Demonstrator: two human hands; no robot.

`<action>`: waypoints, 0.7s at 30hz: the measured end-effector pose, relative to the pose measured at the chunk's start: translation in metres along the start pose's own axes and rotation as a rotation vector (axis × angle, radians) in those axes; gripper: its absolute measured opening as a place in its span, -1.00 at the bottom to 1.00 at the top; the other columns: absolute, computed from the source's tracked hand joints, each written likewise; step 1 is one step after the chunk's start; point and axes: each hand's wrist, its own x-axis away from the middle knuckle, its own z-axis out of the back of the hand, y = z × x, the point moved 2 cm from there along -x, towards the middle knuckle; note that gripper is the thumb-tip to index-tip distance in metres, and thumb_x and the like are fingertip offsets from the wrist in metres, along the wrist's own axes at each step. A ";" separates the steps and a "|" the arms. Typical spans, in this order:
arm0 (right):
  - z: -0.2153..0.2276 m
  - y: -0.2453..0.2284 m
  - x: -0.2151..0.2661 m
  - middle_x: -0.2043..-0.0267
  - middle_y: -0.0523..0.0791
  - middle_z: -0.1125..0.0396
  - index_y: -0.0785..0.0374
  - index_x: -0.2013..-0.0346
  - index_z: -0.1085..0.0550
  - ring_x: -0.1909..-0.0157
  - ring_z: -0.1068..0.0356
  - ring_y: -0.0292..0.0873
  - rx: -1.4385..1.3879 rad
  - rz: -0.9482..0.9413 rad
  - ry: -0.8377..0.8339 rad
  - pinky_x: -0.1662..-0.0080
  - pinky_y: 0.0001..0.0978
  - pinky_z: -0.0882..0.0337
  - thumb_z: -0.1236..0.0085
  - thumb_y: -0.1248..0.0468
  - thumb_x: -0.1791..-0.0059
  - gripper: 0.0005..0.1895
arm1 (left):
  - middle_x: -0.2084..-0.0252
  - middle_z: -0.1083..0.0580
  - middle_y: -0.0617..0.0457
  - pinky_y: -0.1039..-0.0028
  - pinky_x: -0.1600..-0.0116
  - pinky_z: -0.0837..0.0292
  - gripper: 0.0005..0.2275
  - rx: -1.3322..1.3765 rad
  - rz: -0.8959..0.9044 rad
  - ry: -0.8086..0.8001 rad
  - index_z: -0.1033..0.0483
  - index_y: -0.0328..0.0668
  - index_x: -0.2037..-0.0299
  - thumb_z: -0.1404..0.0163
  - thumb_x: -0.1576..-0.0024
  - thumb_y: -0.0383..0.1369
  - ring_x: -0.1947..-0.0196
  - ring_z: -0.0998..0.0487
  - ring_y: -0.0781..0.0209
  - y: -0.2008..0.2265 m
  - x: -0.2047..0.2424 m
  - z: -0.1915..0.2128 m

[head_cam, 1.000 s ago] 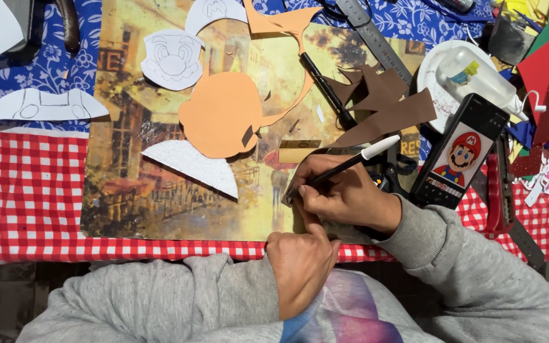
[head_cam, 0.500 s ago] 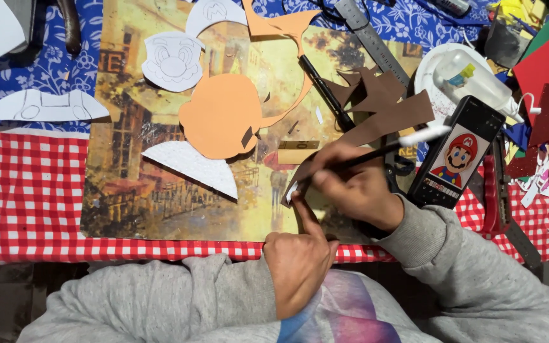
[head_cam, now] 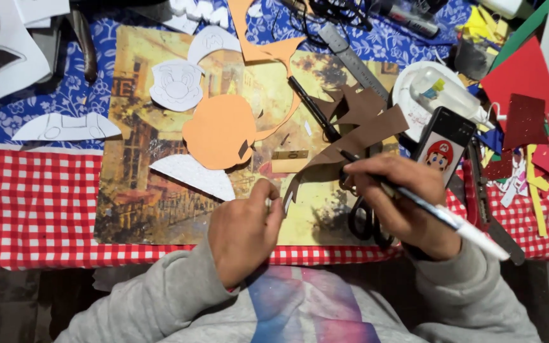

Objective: Crafting a Mario character figure from foam pieces by cutting, marking, and gluing.

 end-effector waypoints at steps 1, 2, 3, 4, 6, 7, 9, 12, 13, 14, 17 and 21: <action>-0.005 0.000 0.003 0.23 -0.07 -0.49 0.35 0.04 -0.52 0.22 -0.53 -0.20 0.003 0.005 0.003 0.13 -0.44 -0.49 -0.08 0.51 0.00 -0.75 | 0.57 -0.52 -0.08 0.10 0.49 -0.41 -0.87 -0.001 -0.005 0.004 -0.40 -0.19 0.19 -0.06 -0.16 -0.37 0.59 -0.58 -0.15 0.000 -0.002 0.004; -0.010 0.001 0.007 0.22 -0.06 -0.50 0.35 0.03 -0.52 0.21 -0.56 -0.17 0.047 -0.041 -0.016 0.13 -0.42 -0.51 -0.09 0.51 0.01 -0.73 | 0.60 -0.51 -0.12 0.06 0.46 -0.39 -0.88 -0.032 0.044 -0.050 -0.41 -0.19 0.19 -0.06 -0.17 -0.37 0.58 -0.57 -0.19 0.000 -0.004 0.006; -0.015 0.002 0.011 0.21 -0.05 -0.50 0.35 0.02 -0.52 0.19 -0.58 -0.15 0.091 -0.087 -0.033 0.13 -0.40 -0.53 -0.10 0.51 0.02 -0.72 | 0.62 -0.50 -0.15 0.02 0.44 -0.37 -0.88 -0.064 0.092 -0.105 -0.43 -0.19 0.19 -0.07 -0.17 -0.37 0.57 -0.56 -0.22 -0.001 -0.005 0.008; -0.026 0.008 0.015 0.21 -0.05 -0.50 0.35 0.02 -0.52 0.19 -0.58 -0.15 0.095 -0.079 -0.030 0.13 -0.40 -0.53 -0.10 0.51 0.02 -0.72 | 0.62 -0.50 -0.15 0.02 0.44 -0.37 -0.88 -0.065 0.086 -0.098 -0.43 -0.19 0.19 -0.07 -0.17 -0.37 0.57 -0.56 -0.22 -0.001 -0.007 0.006; -0.049 0.020 0.027 0.12 -0.02 -0.51 0.28 0.03 -0.52 0.09 -0.60 -0.07 0.125 -0.061 -0.051 0.08 -0.36 -0.56 -0.11 0.50 0.02 -0.73 | 0.45 -0.53 -0.20 0.06 0.35 -0.42 -0.85 0.055 0.021 -0.057 -0.39 -0.28 0.18 -0.05 -0.15 -0.38 0.44 -0.58 -0.23 -0.001 -0.008 0.002; -0.058 0.020 0.028 0.12 -0.02 -0.51 0.28 0.03 -0.52 0.09 -0.60 -0.07 0.127 -0.061 -0.050 0.08 -0.36 -0.56 -0.11 0.50 0.02 -0.73 | 0.45 -0.53 -0.20 0.06 0.35 -0.42 -0.85 0.055 0.019 -0.057 -0.39 -0.28 0.18 -0.05 -0.15 -0.38 0.44 -0.58 -0.23 -0.001 -0.007 -0.003; -0.075 0.020 0.027 -0.03 0.06 -0.44 0.33 -0.07 -0.45 -0.06 -0.51 0.06 0.105 -0.019 -0.053 -0.06 -0.24 -0.50 -0.21 0.48 0.10 -0.57 | 0.35 -0.54 -0.25 0.05 0.25 -0.42 -0.85 0.046 0.045 -0.102 -0.39 -0.32 0.24 -0.04 -0.16 -0.39 0.31 -0.56 -0.27 -0.003 -0.010 -0.010; -0.086 0.020 0.025 -0.13 0.10 -0.40 0.34 -0.10 -0.42 -0.17 -0.45 0.12 0.113 0.029 -0.016 -0.15 -0.19 -0.46 -0.27 0.45 0.12 -0.52 | 0.30 -0.54 -0.27 0.03 0.19 -0.42 -0.89 0.061 -0.014 -0.122 -0.43 -0.32 0.18 0.01 -0.18 -0.43 0.26 -0.56 -0.29 0.001 -0.013 -0.012; -0.087 0.020 0.026 -0.13 0.10 -0.40 0.34 -0.10 -0.42 -0.17 -0.45 0.12 0.112 0.027 -0.016 -0.15 -0.19 -0.46 -0.27 0.45 0.12 -0.52 | 0.30 -0.54 -0.27 0.03 0.19 -0.42 -0.89 0.061 -0.013 -0.124 -0.43 -0.32 0.18 0.01 -0.18 -0.43 0.26 -0.56 -0.29 0.005 -0.015 -0.009; -0.089 0.020 0.027 -0.15 0.11 -0.39 0.33 -0.10 -0.42 -0.18 -0.45 0.12 0.106 0.032 -0.011 -0.15 -0.20 -0.47 -0.25 0.47 0.11 -0.53 | 0.32 -0.54 -0.27 0.03 0.22 -0.42 -0.87 0.084 -0.007 -0.138 -0.43 -0.34 0.15 0.01 -0.15 -0.45 0.28 -0.56 -0.31 0.009 -0.017 -0.007; -0.090 0.022 0.027 -0.17 0.11 -0.39 0.33 -0.11 -0.42 -0.18 -0.46 0.11 0.076 0.045 0.004 -0.13 -0.22 -0.49 -0.22 0.49 0.09 -0.54 | 0.38 -0.53 -0.27 0.01 0.25 -0.42 -0.84 0.089 0.038 -0.180 -0.44 -0.34 0.13 0.02 -0.12 -0.46 0.33 -0.56 -0.32 0.009 -0.022 -0.005; -0.092 0.027 0.028 -0.10 0.06 -0.43 0.31 -0.09 -0.44 -0.12 -0.50 0.06 0.019 0.059 0.018 -0.08 -0.26 -0.51 -0.23 0.49 0.05 -0.59 | 0.44 -0.53 -0.27 0.01 0.27 -0.42 -0.90 0.075 0.042 -0.141 -0.43 -0.36 0.27 -0.01 -0.15 -0.44 0.36 -0.56 -0.33 -0.007 -0.022 -0.016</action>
